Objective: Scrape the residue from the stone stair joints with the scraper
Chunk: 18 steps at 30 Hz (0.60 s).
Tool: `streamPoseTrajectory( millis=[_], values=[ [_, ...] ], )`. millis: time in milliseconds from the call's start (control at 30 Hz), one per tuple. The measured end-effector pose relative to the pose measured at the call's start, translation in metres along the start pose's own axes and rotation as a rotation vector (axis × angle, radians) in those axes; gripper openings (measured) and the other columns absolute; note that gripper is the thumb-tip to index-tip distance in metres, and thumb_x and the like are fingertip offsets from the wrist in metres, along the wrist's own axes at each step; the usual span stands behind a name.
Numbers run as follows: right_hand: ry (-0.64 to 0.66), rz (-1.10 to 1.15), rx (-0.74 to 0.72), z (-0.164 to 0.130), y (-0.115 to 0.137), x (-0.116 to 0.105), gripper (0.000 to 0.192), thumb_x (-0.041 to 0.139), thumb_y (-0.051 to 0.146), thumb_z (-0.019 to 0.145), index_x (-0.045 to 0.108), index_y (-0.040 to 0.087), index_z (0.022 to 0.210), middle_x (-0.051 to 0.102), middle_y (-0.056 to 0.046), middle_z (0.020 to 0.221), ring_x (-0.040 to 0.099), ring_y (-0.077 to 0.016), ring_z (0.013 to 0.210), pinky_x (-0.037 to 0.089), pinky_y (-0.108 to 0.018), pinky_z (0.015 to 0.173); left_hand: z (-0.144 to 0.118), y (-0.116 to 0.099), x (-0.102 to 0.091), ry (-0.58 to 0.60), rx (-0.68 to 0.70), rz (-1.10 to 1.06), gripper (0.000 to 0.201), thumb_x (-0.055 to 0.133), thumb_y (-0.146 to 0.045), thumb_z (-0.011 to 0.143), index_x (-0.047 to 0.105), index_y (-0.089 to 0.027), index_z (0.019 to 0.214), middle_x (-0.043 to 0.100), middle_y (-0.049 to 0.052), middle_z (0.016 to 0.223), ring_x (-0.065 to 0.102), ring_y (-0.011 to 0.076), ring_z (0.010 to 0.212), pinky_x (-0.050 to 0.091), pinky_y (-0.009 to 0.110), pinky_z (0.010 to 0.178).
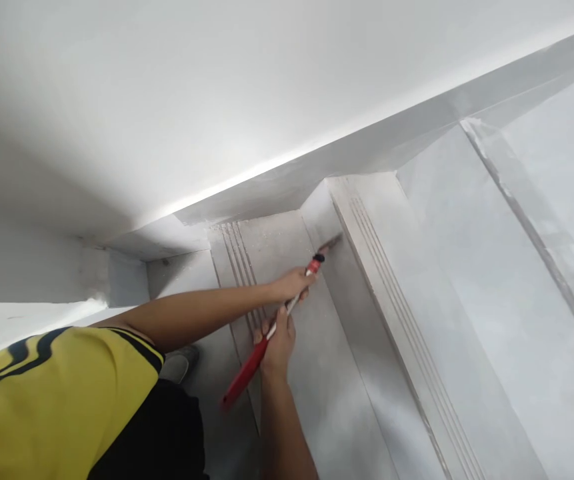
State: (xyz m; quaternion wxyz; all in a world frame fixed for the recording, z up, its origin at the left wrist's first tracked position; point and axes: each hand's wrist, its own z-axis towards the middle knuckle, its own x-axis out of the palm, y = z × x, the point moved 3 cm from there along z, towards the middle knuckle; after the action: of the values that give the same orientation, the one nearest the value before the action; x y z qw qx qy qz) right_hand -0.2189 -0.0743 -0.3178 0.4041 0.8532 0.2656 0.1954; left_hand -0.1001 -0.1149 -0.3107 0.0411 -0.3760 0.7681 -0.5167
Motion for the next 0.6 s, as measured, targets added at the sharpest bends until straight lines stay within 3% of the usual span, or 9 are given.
streamPoseTrajectory(
  millis=[67, 133, 300, 367, 600],
  values=[
    [-0.025, -0.003, 0.01, -0.006, -0.002, -0.016, 0.04, 0.055, 0.058, 0.077, 0.04, 0.021, 0.071, 0.038, 0.008, 0.046, 0.036, -0.0072, 0.034, 0.031, -0.02, 0.034, -0.004, 0.008, 0.013, 0.025, -0.006, 0.021, 0.03, 0.05, -0.036, 0.083, 0.042, -0.018, 0.061, 0.047, 0.001, 0.039, 0.041, 0.0126, 0.034, 0.026, 0.023, 0.039],
    [-0.004, -0.035, 0.01, 0.001, 0.007, -0.015, 0.041, 0.056, 0.058, 0.076, 0.041, 0.02, 0.07, 0.038, 0.007, 0.046, 0.035, -0.007, 0.034, 0.03, -0.02, 0.033, 0.001, 0.003, 0.01, 0.012, 0.007, 0.026, 0.03, 0.049, -0.038, 0.084, 0.042, -0.018, 0.062, 0.048, 0.001, 0.04, 0.042, 0.0126, 0.035, 0.028, 0.022, 0.039],
    [0.125, -0.09, -0.021, 0.039, 0.041, 0.037, 0.042, 0.057, 0.058, 0.074, 0.04, 0.02, 0.068, 0.039, 0.007, 0.045, 0.035, -0.007, 0.033, 0.028, -0.02, 0.031, 0.027, -0.042, -0.038, -0.092, 0.051, -0.028, 0.028, 0.042, -0.038, 0.087, 0.036, -0.019, 0.067, 0.044, -0.002, 0.043, 0.042, 0.0116, 0.036, 0.033, 0.023, 0.041],
    [0.128, -0.062, -0.039, 0.041, 0.043, 0.046, 0.041, 0.057, 0.057, 0.075, 0.04, 0.02, 0.068, 0.039, 0.007, 0.045, 0.037, -0.0071, 0.033, 0.028, -0.02, 0.031, 0.028, -0.049, -0.045, -0.099, 0.054, -0.032, 0.027, 0.044, -0.037, 0.086, 0.035, -0.02, 0.068, 0.044, -0.002, 0.043, 0.041, 0.0116, 0.036, 0.032, 0.023, 0.041],
    [0.079, 0.016, -0.002, 0.017, 0.025, 0.012, 0.04, 0.058, 0.056, 0.075, 0.043, 0.019, 0.07, 0.039, 0.008, 0.044, 0.036, -0.0067, 0.032, 0.028, -0.019, 0.031, 0.007, -0.031, -0.016, -0.048, 0.042, 0.054, 0.027, 0.046, -0.034, 0.084, 0.038, -0.019, 0.063, 0.048, 0.001, 0.041, 0.043, 0.013, 0.033, 0.029, 0.023, 0.037]
  ],
)
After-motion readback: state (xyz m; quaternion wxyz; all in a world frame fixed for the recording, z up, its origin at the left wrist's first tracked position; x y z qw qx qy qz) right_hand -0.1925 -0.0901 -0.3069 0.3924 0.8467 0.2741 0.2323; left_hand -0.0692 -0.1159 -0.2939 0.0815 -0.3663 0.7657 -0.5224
